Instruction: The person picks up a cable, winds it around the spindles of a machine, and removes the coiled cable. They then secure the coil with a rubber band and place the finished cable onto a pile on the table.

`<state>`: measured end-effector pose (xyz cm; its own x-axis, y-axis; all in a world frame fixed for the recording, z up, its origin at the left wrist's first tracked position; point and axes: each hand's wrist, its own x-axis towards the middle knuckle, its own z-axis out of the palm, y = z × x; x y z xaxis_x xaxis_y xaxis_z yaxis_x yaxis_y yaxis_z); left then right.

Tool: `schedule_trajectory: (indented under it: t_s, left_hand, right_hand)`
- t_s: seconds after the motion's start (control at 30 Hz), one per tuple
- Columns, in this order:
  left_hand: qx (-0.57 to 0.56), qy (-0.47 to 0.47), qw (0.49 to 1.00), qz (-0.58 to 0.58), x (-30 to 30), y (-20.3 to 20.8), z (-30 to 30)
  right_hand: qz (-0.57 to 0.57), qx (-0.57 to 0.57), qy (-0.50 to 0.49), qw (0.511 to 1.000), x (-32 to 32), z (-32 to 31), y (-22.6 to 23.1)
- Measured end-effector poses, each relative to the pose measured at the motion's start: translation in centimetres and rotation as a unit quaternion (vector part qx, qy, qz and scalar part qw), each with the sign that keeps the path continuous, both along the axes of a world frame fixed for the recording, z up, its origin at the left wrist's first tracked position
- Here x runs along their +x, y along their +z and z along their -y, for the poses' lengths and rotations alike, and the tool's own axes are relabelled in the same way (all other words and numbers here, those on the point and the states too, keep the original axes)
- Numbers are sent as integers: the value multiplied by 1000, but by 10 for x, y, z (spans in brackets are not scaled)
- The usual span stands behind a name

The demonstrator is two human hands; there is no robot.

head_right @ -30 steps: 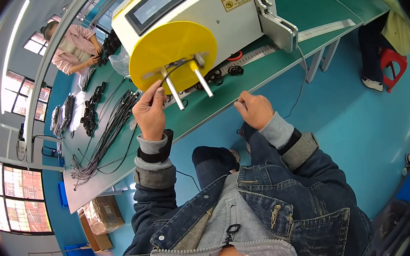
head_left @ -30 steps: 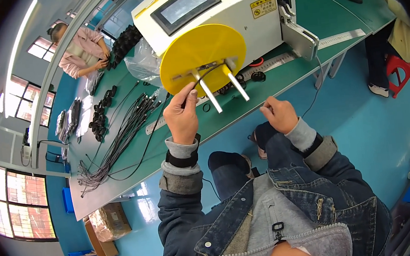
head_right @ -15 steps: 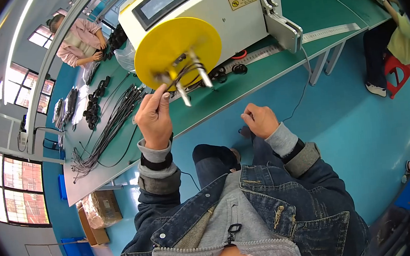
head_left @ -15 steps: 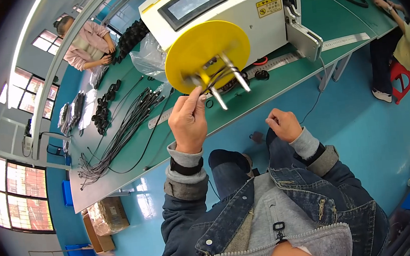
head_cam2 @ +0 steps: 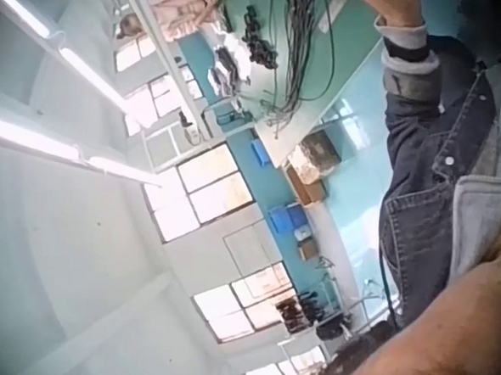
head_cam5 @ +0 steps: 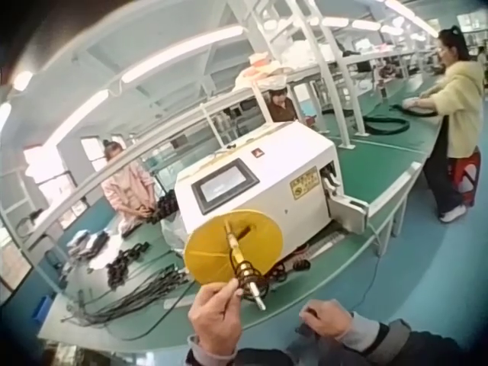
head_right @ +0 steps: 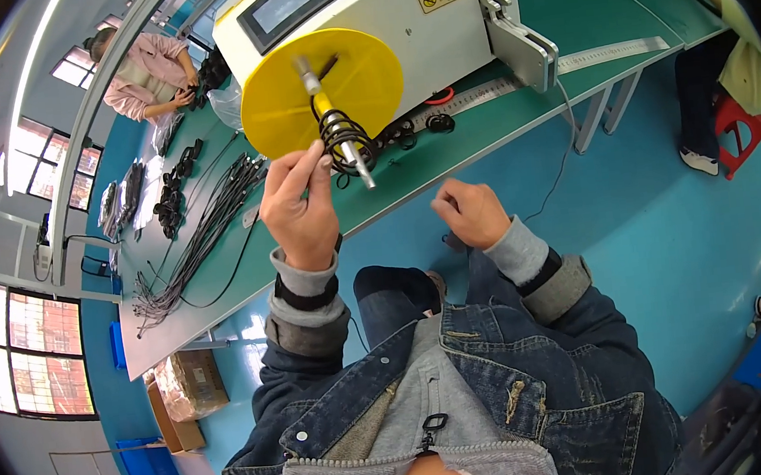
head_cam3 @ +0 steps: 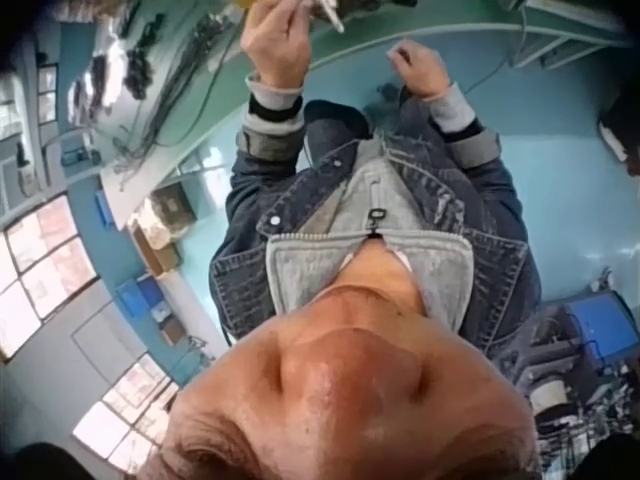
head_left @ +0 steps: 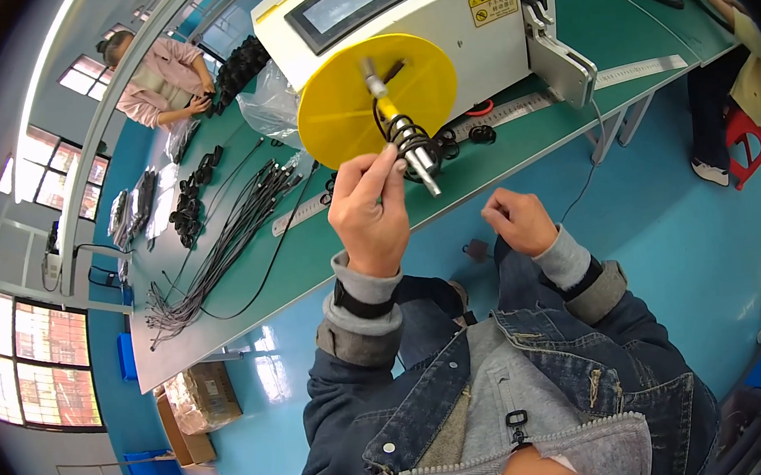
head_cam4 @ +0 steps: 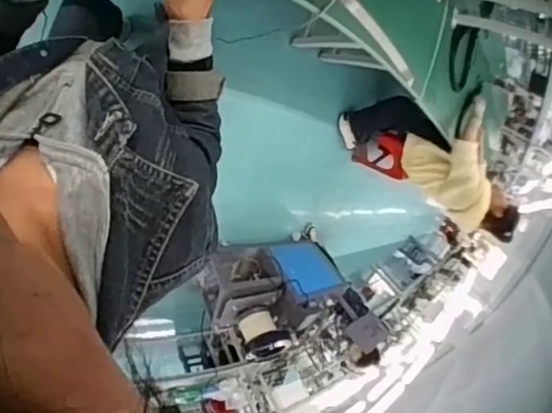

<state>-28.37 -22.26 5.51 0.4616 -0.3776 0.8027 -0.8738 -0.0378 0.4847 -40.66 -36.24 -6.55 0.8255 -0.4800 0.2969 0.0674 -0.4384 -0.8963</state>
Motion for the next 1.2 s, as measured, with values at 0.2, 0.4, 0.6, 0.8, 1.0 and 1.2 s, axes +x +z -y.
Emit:
schedule_trajectory:
  t_s: [0.2, 0.4, 0.6, 0.8, 1.0, 1.2]
  left_hand:
    - [38, 20, 988, 150, -7, 5, 18]
    - [76, 38, 988, 126, -11, 0, 25]
    - [217, 175, 943, 184, -12, 7, 26]
    - [332, 67, 938, 69, -6, 12, 16]
    - [325, 39, 944, 54, -2, 15, 16]
    - [294, 83, 946, 113, -5, 14, 18]
  right_hand:
    - [131, 2, -25, 991, 22, 0, 61]
    - [145, -58, -11, 988, 40, 1, 74]
    - [148, -90, -52, 984, 58, 14, 71]
    - [158, -90, 48, 982, 70, 28, 67]
    - [199, -17, 98, 975, 76, 24, 66]
    - [282, -45, -24, 958, 77, -12, 49]
